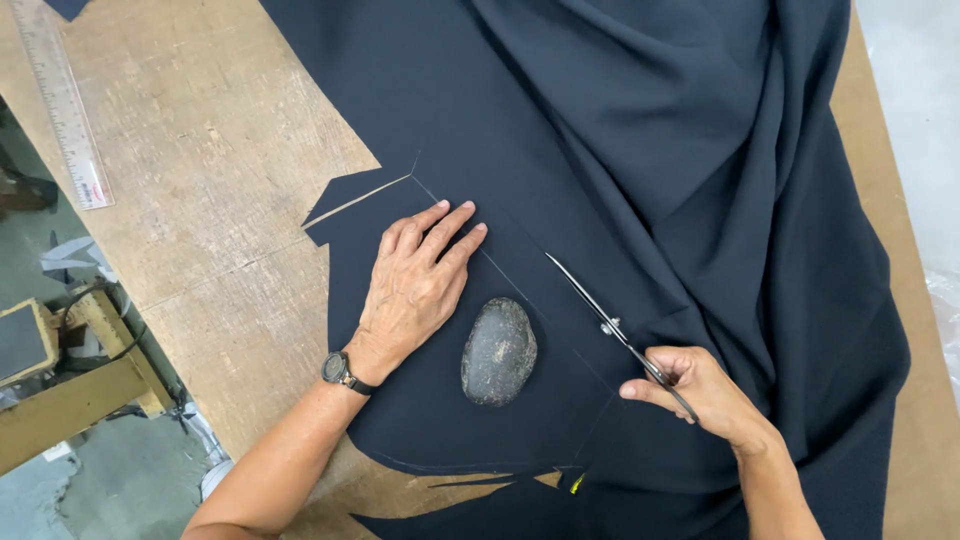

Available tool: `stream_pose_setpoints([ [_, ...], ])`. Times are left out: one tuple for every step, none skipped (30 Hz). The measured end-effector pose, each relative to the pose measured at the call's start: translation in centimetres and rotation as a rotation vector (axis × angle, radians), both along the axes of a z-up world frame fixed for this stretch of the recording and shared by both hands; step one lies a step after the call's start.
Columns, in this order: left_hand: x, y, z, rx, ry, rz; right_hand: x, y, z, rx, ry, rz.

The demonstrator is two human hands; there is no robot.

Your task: Cutting out garment patterns from dark fabric using tailor shears following chalk markings.

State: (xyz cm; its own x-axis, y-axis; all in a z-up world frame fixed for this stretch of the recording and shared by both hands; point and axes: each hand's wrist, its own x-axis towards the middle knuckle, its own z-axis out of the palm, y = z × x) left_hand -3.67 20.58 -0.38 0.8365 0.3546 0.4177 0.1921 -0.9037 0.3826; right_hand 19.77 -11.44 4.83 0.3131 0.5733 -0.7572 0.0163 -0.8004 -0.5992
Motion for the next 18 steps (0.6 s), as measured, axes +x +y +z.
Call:
stream_pose_setpoints([
  [0.0,0.0,0.0,-0.001,0.000,0.002,0.0,0.2,0.2,-0.001,0.000,0.002],
  [0.1,0.0,0.1,0.001,0.001,0.004,0.0,0.3,0.5,0.001,0.008,0.002],
  [0.1,0.0,0.1,0.004,0.002,0.006,0.0,0.6,0.7,0.005,0.017,0.003],
  [0.0,-0.1,0.3,0.005,0.002,0.008,0.0,0.3,0.6,0.006,0.016,0.005],
  [0.0,0.0,0.4,-0.003,-0.005,0.000,0.1,0.3,0.5,0.001,0.027,-0.012],
  [-0.1,0.1,0.6,-0.010,-0.011,-0.009,0.3,0.3,0.4,-0.004,0.037,-0.028],
  [-0.1,0.2,0.5,-0.007,-0.011,-0.003,0.2,0.8,0.6,0.000,0.037,-0.023],
  [-0.2,0.2,0.5,-0.004,0.006,-0.009,0.2,1.4,0.8,0.008,0.049,-0.023],
  [-0.2,0.2,0.4,-0.002,0.022,-0.016,0.1,1.8,1.0,0.016,0.059,-0.024],
  [-0.2,0.2,0.5,0.001,0.021,-0.012,0.0,2.2,0.9,0.018,0.058,-0.020],
  [-0.2,0.1,0.5,0.004,0.019,-0.002,-0.1,2.6,0.9,0.025,0.041,-0.011],
  [-0.2,0.1,0.6,0.007,0.017,0.007,-0.1,3.0,0.9,0.031,0.024,-0.003],
  [-0.2,0.1,0.5,0.007,0.015,0.011,-0.2,3.3,1.0,0.032,0.023,0.001],
  [-0.2,0.1,0.4,0.013,0.019,0.013,-0.3,3.7,1.1,0.011,0.015,-0.003],
  [-0.2,0.1,0.3,0.017,0.026,0.014,-0.4,4.0,1.2,-0.012,0.009,-0.007],
  [-0.2,0.1,0.3,0.016,0.026,0.017,-0.4,4.0,1.0,-0.013,0.009,-0.004],
  [-0.3,0.1,0.3,0.008,0.018,0.012,-0.4,4.0,0.8,0.007,0.023,-0.013],
  [-0.3,0.1,0.3,-0.001,0.010,0.007,-0.4,4.0,0.7,0.028,0.037,-0.022],
])
